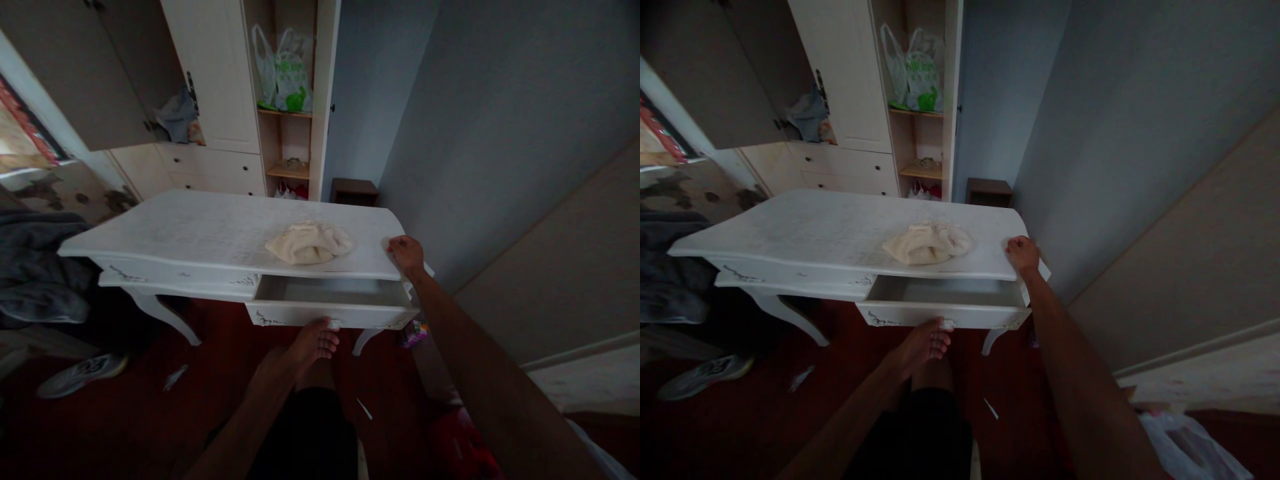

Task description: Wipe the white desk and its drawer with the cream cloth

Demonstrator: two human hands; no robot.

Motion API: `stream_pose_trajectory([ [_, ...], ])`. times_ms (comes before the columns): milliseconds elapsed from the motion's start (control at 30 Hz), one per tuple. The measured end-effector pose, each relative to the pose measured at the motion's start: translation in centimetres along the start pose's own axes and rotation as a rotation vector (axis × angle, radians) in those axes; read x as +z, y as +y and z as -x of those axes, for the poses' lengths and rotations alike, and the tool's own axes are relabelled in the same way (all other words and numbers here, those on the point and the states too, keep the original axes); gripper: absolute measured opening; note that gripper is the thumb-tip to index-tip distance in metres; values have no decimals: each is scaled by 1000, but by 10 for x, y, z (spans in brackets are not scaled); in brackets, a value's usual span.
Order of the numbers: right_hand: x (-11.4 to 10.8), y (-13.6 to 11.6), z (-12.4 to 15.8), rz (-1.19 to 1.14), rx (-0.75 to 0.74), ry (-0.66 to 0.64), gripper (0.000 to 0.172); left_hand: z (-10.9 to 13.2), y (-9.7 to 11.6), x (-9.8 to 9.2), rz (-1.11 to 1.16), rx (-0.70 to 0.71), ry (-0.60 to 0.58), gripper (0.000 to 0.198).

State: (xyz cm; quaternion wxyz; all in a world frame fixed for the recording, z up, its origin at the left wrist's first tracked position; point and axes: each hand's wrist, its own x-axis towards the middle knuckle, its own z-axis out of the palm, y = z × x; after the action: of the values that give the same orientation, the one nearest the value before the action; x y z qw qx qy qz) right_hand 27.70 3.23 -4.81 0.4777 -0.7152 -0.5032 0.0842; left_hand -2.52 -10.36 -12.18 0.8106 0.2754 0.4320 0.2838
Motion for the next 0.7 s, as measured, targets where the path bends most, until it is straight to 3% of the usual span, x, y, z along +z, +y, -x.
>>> stream_pose_trajectory([
  [267,3,7,-3,-27,-20,33,20,25,-14,2,14,65,-4,33],
  [700,1,4,-1,-47,4,37,18,51,-48,12,35,67,16,57],
])
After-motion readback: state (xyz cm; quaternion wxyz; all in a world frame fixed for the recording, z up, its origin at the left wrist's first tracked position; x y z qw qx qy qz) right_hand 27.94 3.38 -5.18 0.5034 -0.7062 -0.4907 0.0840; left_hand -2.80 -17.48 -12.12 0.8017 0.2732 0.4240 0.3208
